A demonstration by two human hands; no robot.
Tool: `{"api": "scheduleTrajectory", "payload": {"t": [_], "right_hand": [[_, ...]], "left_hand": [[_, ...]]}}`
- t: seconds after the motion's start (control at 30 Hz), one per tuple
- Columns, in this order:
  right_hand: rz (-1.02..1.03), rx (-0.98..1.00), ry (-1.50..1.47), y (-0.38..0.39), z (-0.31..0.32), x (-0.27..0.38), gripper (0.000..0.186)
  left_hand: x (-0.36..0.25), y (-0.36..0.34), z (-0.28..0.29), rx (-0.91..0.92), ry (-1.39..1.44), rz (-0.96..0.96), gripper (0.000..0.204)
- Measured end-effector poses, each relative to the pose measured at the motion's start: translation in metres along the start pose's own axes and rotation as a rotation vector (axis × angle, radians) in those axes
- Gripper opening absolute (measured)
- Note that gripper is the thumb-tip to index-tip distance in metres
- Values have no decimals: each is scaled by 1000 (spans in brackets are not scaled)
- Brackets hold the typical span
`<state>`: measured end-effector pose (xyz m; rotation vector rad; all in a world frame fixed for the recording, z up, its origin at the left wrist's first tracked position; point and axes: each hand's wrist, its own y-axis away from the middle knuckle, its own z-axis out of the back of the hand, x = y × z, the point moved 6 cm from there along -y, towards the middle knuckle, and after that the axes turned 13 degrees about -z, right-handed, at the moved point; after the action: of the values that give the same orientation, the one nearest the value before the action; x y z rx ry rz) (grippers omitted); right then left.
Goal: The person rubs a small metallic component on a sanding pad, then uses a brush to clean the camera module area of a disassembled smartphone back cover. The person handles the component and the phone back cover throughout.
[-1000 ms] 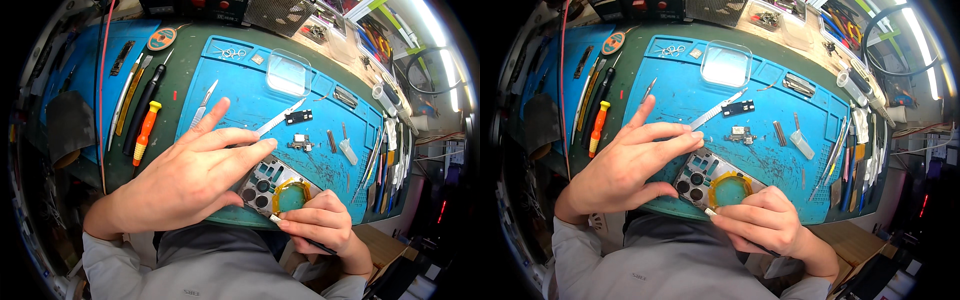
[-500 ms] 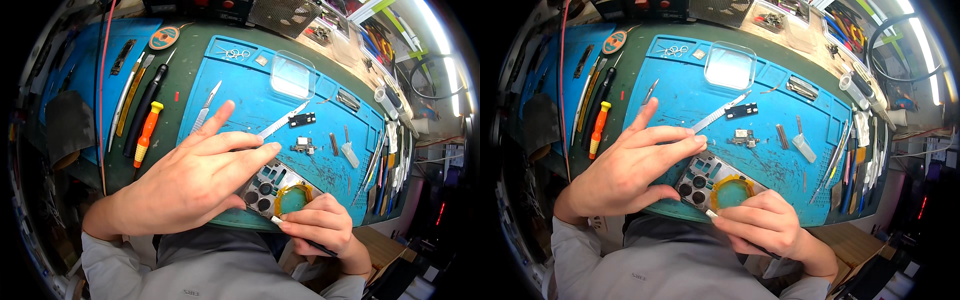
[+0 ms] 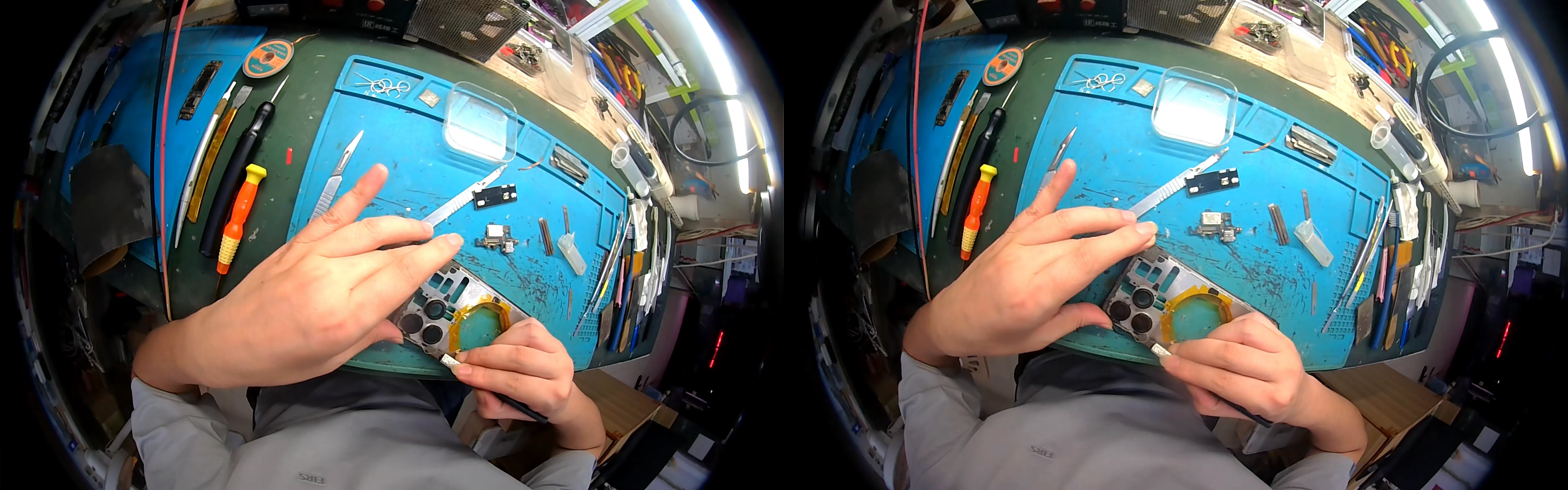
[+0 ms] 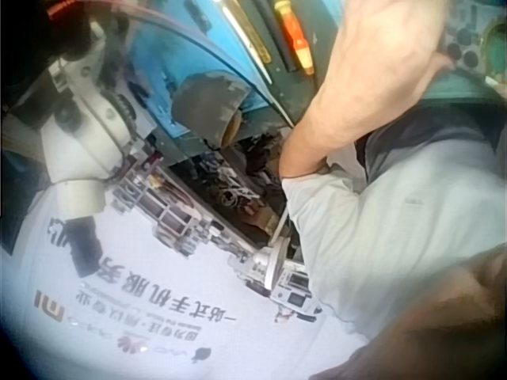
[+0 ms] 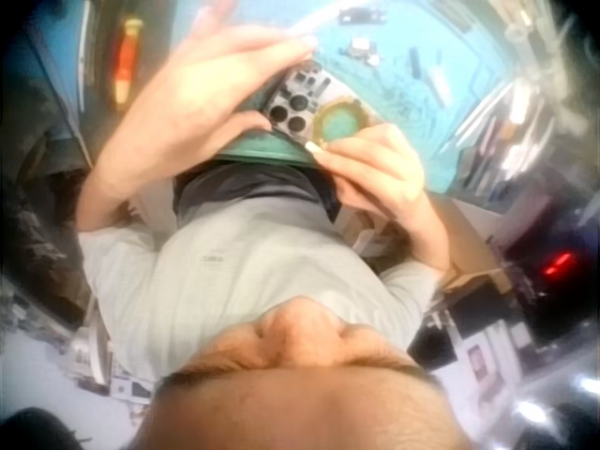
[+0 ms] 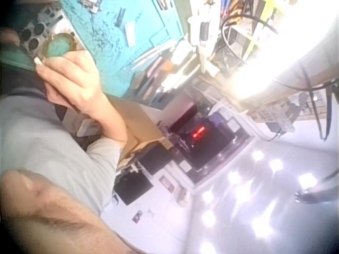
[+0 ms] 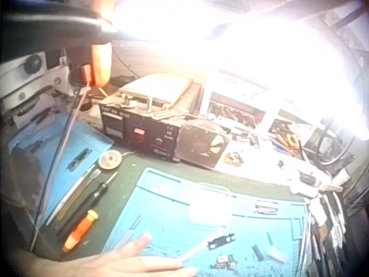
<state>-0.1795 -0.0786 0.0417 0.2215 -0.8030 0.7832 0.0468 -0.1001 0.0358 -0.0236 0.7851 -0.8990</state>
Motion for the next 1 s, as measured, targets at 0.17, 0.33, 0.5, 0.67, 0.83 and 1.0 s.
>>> {"api": "scheduleTrajectory", "payload": {"t": [0.17,0.33,0.5,0.67,0.83,1.0], "right_hand": [[-10,-11,-30,-1,1,-1,41],[-3,-29,-44,2,3,-1,41],[121,-125,-44,10,8,5,37],[269,-152,38,23,4,24,24],[306,-123,32,32,1,41,24],[222,-185,-84,44,3,33,34]], "left_hand": [[-1,1,1,-7,-6,-14,88],[-2,2,0,1,-6,-7,87],[-8,1,6,-1,18,-54,78],[-34,8,1,-1,170,-178,55],[-47,29,-26,-16,498,-124,13],[-47,44,-21,19,521,64,9]]}}
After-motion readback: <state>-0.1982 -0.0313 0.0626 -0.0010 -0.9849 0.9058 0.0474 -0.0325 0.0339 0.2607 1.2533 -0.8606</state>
